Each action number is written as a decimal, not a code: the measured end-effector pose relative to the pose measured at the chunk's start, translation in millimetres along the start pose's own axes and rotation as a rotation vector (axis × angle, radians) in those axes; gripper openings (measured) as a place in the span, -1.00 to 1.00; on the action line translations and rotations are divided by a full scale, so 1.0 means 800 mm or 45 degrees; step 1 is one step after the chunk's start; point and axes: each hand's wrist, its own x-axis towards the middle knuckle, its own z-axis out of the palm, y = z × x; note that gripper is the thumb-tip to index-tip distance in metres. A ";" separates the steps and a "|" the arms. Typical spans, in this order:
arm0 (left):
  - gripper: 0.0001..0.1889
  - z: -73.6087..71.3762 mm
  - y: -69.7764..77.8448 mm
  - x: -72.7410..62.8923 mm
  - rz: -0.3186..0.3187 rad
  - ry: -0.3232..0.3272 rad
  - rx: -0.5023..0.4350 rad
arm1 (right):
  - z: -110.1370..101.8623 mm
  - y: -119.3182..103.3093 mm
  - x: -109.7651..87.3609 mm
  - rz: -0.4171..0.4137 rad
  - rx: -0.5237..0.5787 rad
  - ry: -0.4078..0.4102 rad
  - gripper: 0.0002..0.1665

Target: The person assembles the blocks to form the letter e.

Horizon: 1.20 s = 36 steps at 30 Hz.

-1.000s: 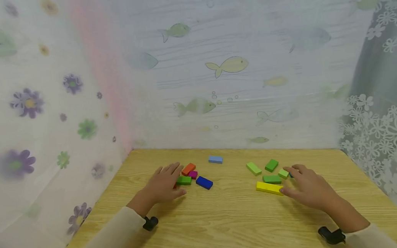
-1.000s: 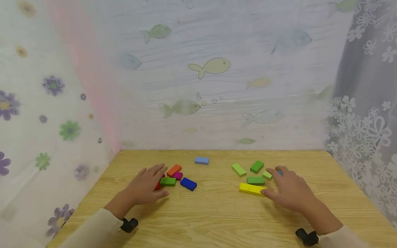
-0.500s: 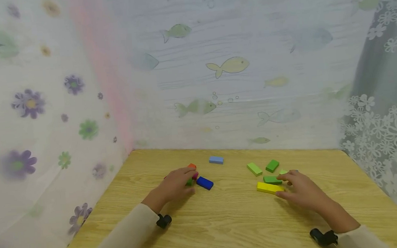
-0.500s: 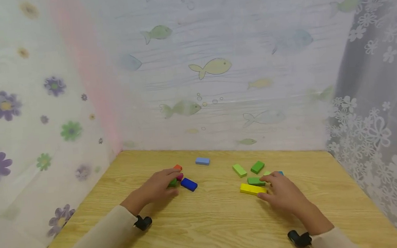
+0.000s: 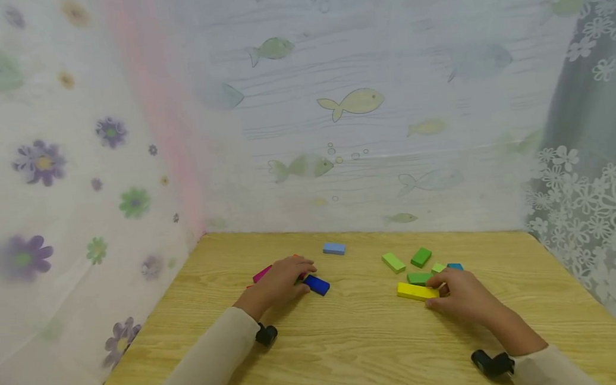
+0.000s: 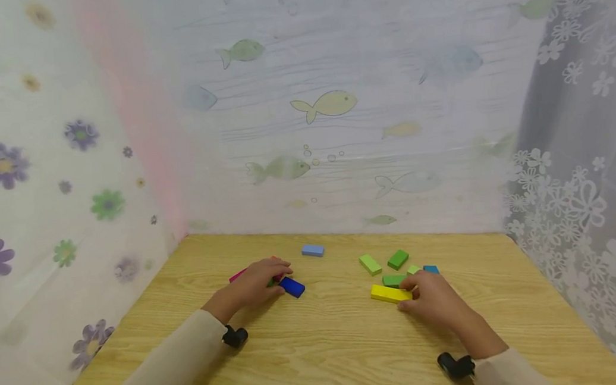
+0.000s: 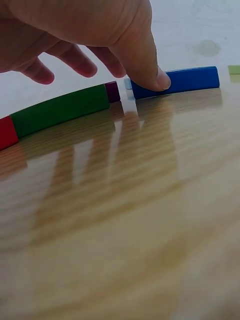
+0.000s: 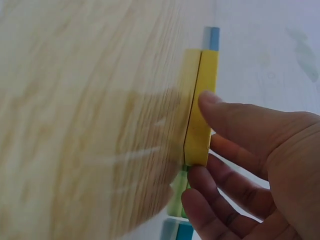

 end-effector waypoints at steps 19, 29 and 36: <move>-0.70 -0.001 -0.007 0.006 0.013 0.000 -0.005 | 0.001 0.005 0.005 0.017 -0.021 -0.016 -0.62; -0.67 0.003 -0.009 0.000 -0.053 0.030 -0.023 | -0.011 -0.003 0.001 -0.010 -0.028 -0.024 -0.57; -0.73 0.001 -0.002 -0.012 -0.070 0.111 -0.028 | -0.012 -0.014 0.001 -0.060 -0.007 -0.002 -0.63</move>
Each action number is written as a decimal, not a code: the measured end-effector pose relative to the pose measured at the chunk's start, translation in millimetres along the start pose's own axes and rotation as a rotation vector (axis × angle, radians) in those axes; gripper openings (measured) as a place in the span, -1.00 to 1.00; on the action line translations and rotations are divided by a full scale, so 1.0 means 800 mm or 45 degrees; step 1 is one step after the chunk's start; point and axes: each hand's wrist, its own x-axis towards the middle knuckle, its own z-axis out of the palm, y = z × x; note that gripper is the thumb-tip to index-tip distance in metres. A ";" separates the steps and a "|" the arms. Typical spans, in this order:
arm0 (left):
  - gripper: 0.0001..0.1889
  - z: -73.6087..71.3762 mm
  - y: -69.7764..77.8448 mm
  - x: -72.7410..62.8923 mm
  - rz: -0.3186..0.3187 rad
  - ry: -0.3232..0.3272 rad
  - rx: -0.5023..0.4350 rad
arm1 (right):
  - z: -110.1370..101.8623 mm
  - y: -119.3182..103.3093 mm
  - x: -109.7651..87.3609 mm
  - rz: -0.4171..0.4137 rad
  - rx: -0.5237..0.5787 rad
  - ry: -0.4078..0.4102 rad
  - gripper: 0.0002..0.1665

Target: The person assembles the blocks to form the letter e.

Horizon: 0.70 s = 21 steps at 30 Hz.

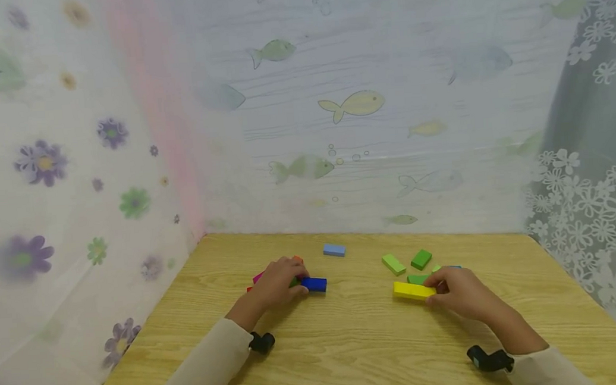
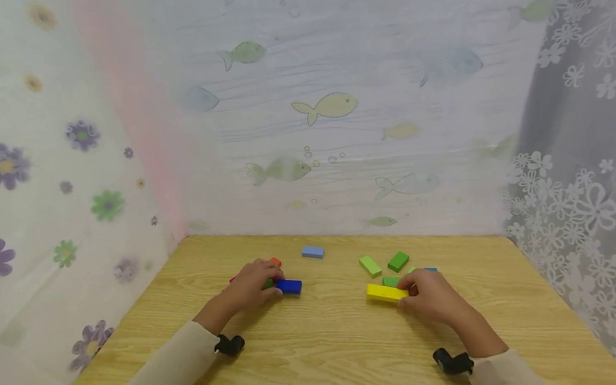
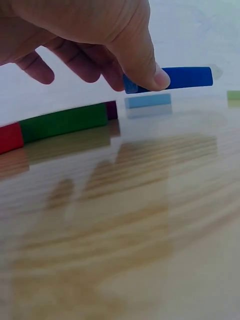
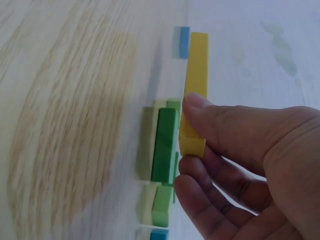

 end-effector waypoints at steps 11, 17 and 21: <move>-0.68 -0.004 0.021 -0.014 -0.052 0.040 0.039 | 0.007 -0.014 0.006 -0.054 0.045 0.014 -0.65; -0.69 -0.002 0.031 -0.019 -0.066 0.043 0.041 | 0.012 -0.025 0.007 -0.094 0.061 0.000 -0.63; -0.69 -0.001 0.038 -0.022 -0.092 0.046 0.027 | 0.015 -0.031 0.009 -0.078 0.098 -0.027 -0.64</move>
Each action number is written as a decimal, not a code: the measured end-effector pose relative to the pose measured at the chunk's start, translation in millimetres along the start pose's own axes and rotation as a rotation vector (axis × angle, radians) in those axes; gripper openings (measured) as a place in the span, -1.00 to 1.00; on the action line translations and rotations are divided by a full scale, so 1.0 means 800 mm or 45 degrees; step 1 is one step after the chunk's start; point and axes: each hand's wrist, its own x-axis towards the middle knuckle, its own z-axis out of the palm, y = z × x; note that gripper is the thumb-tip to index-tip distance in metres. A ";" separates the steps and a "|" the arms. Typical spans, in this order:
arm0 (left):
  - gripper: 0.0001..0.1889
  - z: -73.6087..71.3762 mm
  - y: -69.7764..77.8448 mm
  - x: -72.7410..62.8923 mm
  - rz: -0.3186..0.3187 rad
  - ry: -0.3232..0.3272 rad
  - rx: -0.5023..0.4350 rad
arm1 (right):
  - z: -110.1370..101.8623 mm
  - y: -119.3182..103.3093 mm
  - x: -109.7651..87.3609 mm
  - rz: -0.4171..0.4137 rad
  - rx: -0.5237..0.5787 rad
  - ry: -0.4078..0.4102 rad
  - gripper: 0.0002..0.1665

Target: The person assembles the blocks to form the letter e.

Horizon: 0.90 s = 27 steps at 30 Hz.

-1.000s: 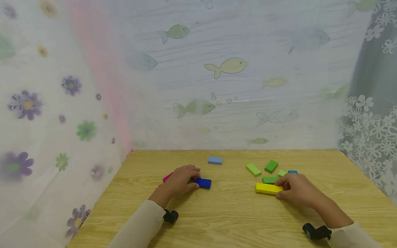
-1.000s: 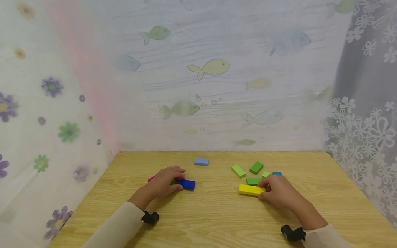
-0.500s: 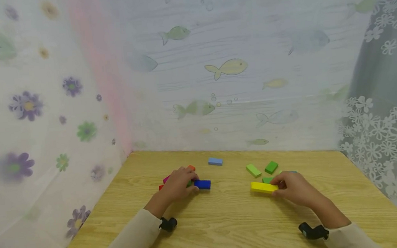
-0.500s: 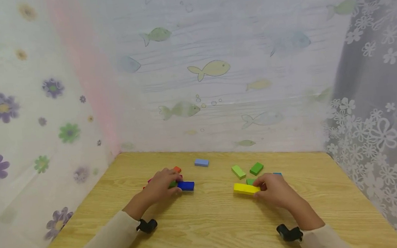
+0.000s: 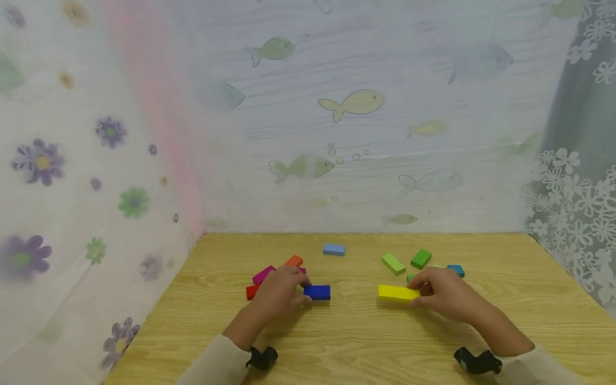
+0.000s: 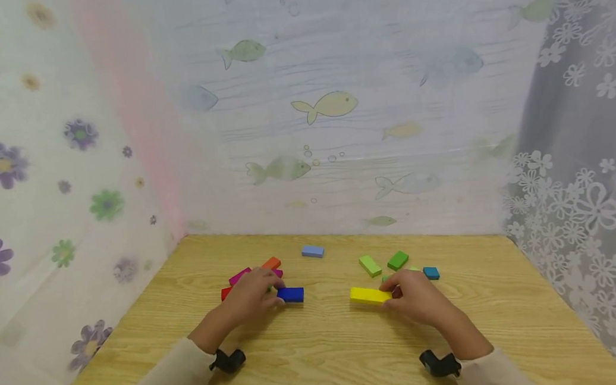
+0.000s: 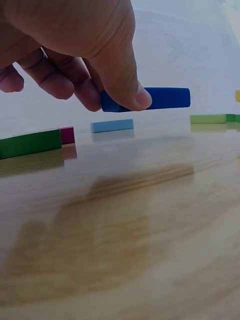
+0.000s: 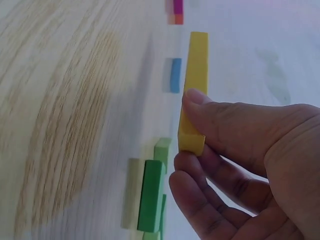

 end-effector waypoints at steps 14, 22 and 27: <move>-0.71 0.007 0.011 -0.012 -0.045 -0.081 -0.198 | 0.018 -0.010 0.012 -0.066 0.008 -0.064 -0.66; -0.74 0.007 0.018 -0.015 -0.077 -0.134 -0.436 | 0.030 -0.022 0.012 -0.092 0.047 -0.086 -0.63; -0.73 0.009 0.022 -0.017 -0.094 -0.159 -0.492 | 0.042 -0.031 0.013 -0.077 0.057 -0.108 -0.63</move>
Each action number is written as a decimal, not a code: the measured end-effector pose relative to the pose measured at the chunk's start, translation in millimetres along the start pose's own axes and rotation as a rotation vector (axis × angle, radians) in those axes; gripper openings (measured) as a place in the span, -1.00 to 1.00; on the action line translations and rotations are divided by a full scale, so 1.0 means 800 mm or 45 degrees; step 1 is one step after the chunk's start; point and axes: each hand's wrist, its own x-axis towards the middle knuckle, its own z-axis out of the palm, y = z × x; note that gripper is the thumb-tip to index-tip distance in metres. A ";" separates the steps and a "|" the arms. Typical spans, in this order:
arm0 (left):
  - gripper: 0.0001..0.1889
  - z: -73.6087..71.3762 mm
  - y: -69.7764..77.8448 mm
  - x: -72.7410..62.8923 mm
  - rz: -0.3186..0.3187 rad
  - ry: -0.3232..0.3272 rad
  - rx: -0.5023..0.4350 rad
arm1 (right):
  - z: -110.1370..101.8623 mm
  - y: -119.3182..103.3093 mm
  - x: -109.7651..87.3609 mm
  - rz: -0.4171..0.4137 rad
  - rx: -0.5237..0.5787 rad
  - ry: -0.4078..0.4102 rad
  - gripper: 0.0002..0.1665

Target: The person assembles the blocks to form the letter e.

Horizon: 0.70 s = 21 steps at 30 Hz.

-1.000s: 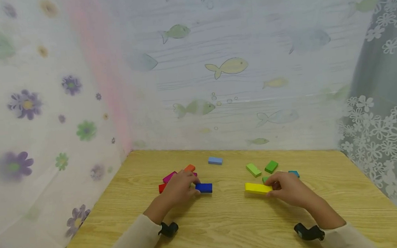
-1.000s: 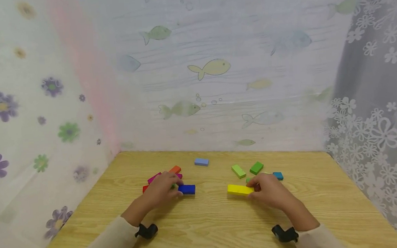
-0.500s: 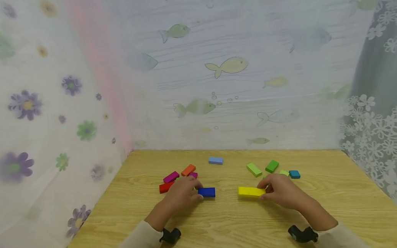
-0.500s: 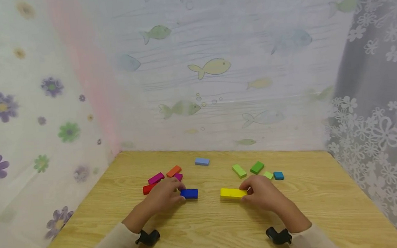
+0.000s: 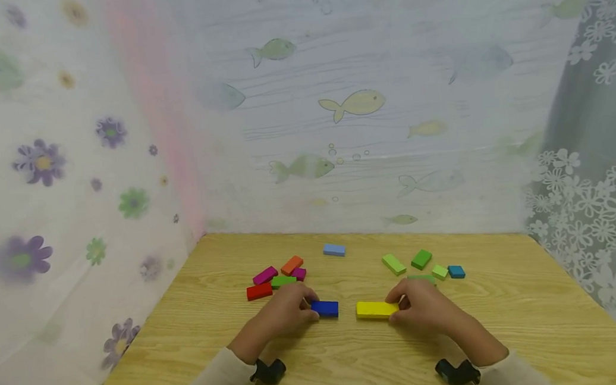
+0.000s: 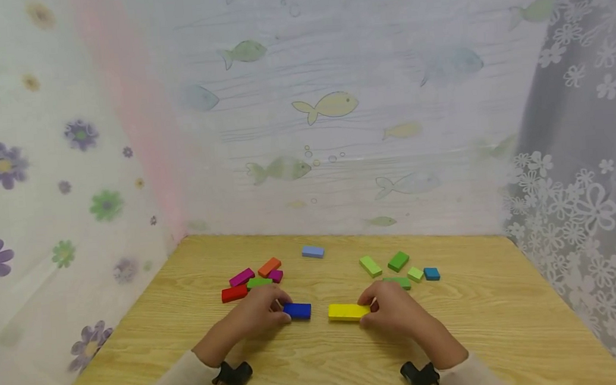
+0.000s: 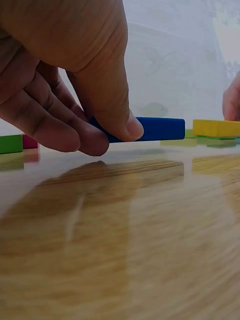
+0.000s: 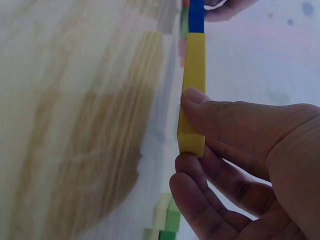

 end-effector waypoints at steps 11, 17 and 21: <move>-0.73 0.001 0.006 -0.001 -0.033 -0.017 -0.021 | 0.013 -0.007 0.004 0.017 -0.022 -0.011 -0.65; -0.71 0.004 0.009 0.000 -0.025 -0.026 -0.013 | 0.017 -0.008 0.006 -0.020 -0.023 -0.022 -0.65; -0.70 0.006 0.010 -0.001 -0.033 -0.032 -0.025 | 0.018 -0.010 0.006 -0.021 -0.010 -0.033 -0.64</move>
